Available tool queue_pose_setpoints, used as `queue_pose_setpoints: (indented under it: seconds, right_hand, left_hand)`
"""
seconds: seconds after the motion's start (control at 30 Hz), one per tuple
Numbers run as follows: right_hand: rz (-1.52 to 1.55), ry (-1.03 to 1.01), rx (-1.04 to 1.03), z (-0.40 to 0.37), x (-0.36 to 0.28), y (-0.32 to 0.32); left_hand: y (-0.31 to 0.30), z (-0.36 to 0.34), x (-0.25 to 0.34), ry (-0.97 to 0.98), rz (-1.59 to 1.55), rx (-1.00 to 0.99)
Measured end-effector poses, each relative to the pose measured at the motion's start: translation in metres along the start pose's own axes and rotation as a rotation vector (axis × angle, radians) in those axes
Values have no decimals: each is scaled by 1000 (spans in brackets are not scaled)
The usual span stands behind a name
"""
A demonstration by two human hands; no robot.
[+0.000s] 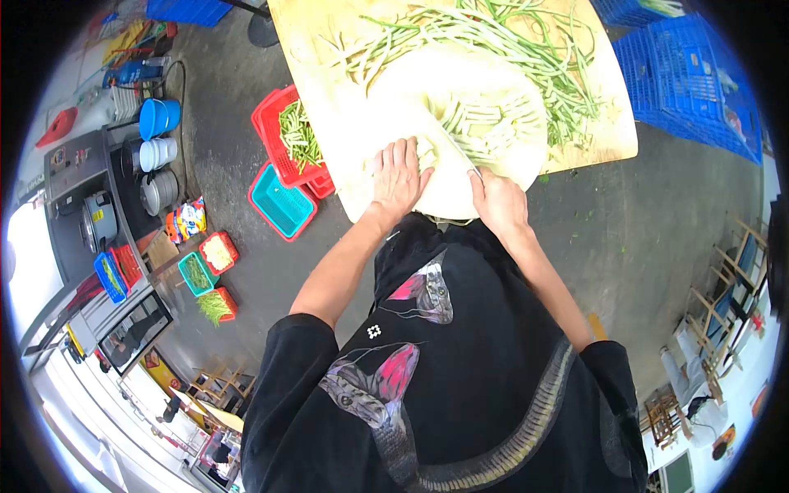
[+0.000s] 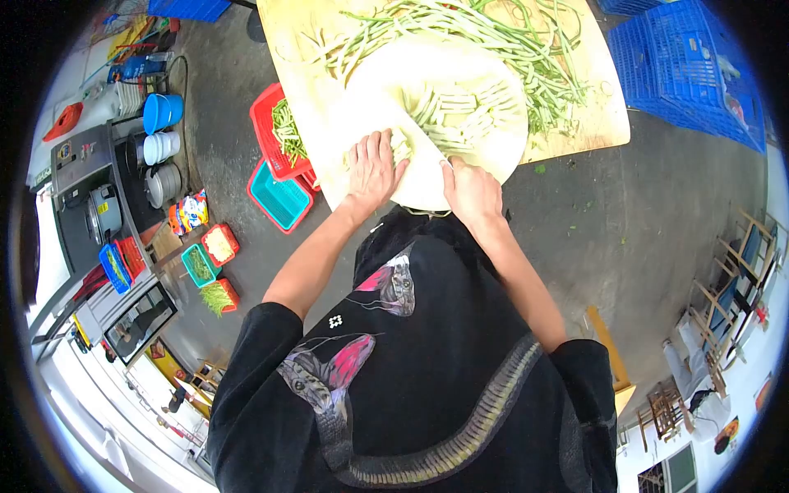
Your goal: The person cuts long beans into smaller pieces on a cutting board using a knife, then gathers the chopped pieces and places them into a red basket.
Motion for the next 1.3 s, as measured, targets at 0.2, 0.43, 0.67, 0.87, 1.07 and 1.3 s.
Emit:
queue_pose_setpoints:
  seconds: [0.2, 0.43, 0.67, 0.87, 1.07, 1.3]
  right_hand:
    - [20, -6, 4, -1, -1, -2]
    - [21, -73, -6, -7, -5, 6]
    - [19, -66, -16, -10, -12, 14]
    - [-2, -64, -19, -15, -9, 23]
    - [-22, -12, -4, -9, -4, 18]
    - [-14, -9, -2, -8, -4, 17]
  left_hand:
    - [3, 25, 12, -18, -45, 39]
    - [-6, 31, 14, -32, -58, 101]
    - [0, 28, 13, -13, 17, 118]
    - [-1, 29, 12, -20, -15, 128]
    - [-14, 28, 12, -4, -28, 161]
    - [-22, 21, 1, -6, -67, 40]
Point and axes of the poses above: each hand's wrist, its own z-axis towards the middle knuckle, its own y-axis out of the palm, x = y × z, the point moved 6 cm from there along z, towards the middle knuckle, and after that the axes turned 11 degrees about z, right-handed, at the moved point
